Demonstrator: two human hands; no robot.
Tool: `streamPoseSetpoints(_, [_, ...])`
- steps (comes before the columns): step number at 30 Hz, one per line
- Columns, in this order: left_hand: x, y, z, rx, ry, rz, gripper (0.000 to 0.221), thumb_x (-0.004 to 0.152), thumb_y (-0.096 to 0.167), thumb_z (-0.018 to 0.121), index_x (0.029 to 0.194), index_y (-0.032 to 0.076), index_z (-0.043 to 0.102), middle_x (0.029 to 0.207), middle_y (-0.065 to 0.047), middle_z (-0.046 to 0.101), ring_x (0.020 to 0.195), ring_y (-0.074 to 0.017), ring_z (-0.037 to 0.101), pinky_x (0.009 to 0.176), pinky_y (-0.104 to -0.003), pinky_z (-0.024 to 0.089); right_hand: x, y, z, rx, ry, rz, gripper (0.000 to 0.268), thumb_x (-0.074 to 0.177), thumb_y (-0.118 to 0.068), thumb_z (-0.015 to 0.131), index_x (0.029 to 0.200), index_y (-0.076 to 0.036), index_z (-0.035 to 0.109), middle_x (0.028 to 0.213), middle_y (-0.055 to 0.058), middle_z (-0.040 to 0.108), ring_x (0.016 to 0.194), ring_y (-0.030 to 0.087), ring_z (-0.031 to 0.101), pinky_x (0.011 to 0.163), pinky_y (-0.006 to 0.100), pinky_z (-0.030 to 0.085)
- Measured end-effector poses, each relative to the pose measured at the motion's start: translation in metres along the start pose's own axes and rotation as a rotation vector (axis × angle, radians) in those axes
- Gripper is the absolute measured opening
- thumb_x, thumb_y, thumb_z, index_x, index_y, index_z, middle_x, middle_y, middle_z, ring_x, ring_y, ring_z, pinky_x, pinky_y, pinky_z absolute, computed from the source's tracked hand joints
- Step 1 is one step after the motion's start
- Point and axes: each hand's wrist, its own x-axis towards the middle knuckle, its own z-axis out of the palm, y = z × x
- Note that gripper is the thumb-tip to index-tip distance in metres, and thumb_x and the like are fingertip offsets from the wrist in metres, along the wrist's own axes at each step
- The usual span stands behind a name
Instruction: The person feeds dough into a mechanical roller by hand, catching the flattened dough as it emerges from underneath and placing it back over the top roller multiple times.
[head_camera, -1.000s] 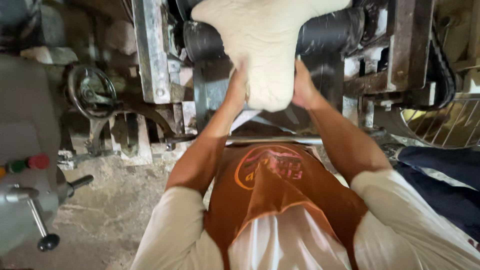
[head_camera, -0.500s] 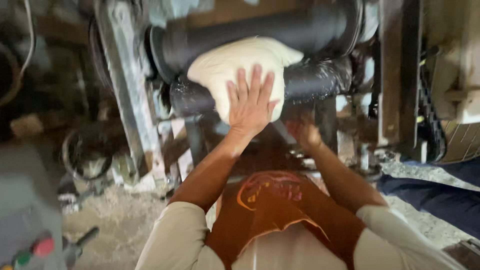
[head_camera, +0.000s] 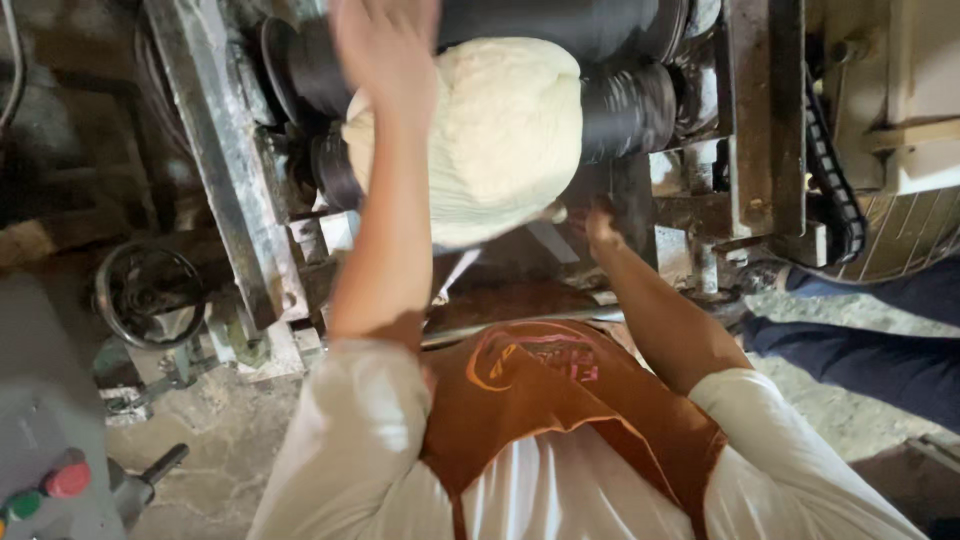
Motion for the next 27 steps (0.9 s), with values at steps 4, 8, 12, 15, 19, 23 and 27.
streamPoseSetpoints(4, [-0.168, 0.008, -0.057, -0.275, -0.308, -0.266, 0.077, 0.104, 0.067, 0.038, 0.166, 0.022, 0.036, 0.177, 0.001, 0.027, 0.157, -0.0272, 0.036, 0.128, -0.046, 0.030, -0.016, 0.024, -0.008, 0.000, 0.030, 0.088, 0.062, 0.107, -0.047, 0.033, 0.156, -0.010, 0.029, 0.139, 0.015, 0.059, 0.117, 0.026, 0.064, 0.100, 0.044, 0.051])
streamPoseSetpoints(8, [-0.269, -0.032, -0.132, -0.010, -0.152, -1.077, 0.060, 0.105, 0.043, 0.048, 0.151, 0.004, 0.050, 0.151, -0.012, 0.059, 0.142, -0.0288, 0.054, 0.122, -0.045, 0.038, -0.008, 0.027, 0.006, 0.002, 0.002, 0.207, 0.062, 0.107, -0.047, 0.034, 0.156, -0.009, 0.031, 0.141, 0.014, 0.058, 0.120, 0.026, 0.062, 0.103, 0.044, 0.048])
streamPoseSetpoints(12, [-0.265, -0.090, -0.220, 0.518, 0.661, -1.288, 0.078, 0.103, 0.059, 0.027, 0.152, 0.002, 0.050, 0.150, -0.016, 0.058, 0.130, -0.0364, 0.056, 0.108, -0.052, 0.041, 0.016, 0.029, 0.041, 0.033, -0.108, 0.278, 0.062, 0.107, -0.047, 0.034, 0.156, -0.008, 0.033, 0.143, 0.014, 0.058, 0.124, 0.026, 0.060, 0.107, 0.044, 0.046])
streamPoseSetpoints(15, [-0.199, -0.101, -0.280, 0.215, 0.502, -0.857, 0.077, 0.104, 0.058, 0.029, 0.153, 0.002, 0.047, 0.151, -0.016, 0.056, 0.132, -0.0356, 0.054, 0.110, -0.051, 0.041, 0.056, 0.012, 0.073, 0.094, -0.211, 0.203, 0.063, 0.107, -0.047, 0.034, 0.156, -0.007, 0.034, 0.145, 0.013, 0.057, 0.127, 0.026, 0.058, 0.109, 0.044, 0.044])
streamPoseSetpoints(19, [-0.154, -0.099, -0.289, 0.017, 0.294, -0.625, 0.075, 0.104, 0.057, 0.032, 0.155, 0.002, 0.043, 0.153, -0.015, 0.053, 0.134, -0.0346, 0.052, 0.112, -0.049, 0.040, 0.078, -0.023, 0.095, 0.194, -0.301, 0.073, 0.063, 0.107, -0.047, 0.035, 0.155, -0.006, 0.036, 0.147, 0.012, 0.056, 0.131, 0.026, 0.056, 0.112, 0.044, 0.042])
streamPoseSetpoints(23, [-0.181, -0.078, -0.239, 0.036, 0.207, -0.593, 0.075, 0.104, 0.056, 0.034, 0.156, 0.002, 0.039, 0.154, -0.015, 0.051, 0.137, -0.0336, 0.050, 0.114, -0.048, 0.040, 0.017, -0.040, 0.112, 0.314, -0.341, -0.033, 0.063, 0.107, -0.047, 0.035, 0.155, -0.005, 0.038, 0.150, 0.012, 0.055, 0.135, 0.026, 0.054, 0.115, 0.044, 0.040])
streamPoseSetpoints(27, [-0.162, -0.067, -0.160, 0.045, 0.130, -0.453, 0.075, 0.105, 0.055, 0.037, 0.158, 0.002, 0.035, 0.156, -0.014, 0.048, 0.139, -0.0326, 0.048, 0.116, -0.047, 0.039, -0.058, -0.096, 0.137, 0.443, -0.329, -0.258, 0.064, 0.108, -0.047, 0.035, 0.155, -0.004, 0.040, 0.152, 0.011, 0.054, 0.139, 0.026, 0.052, 0.119, 0.044, 0.038])
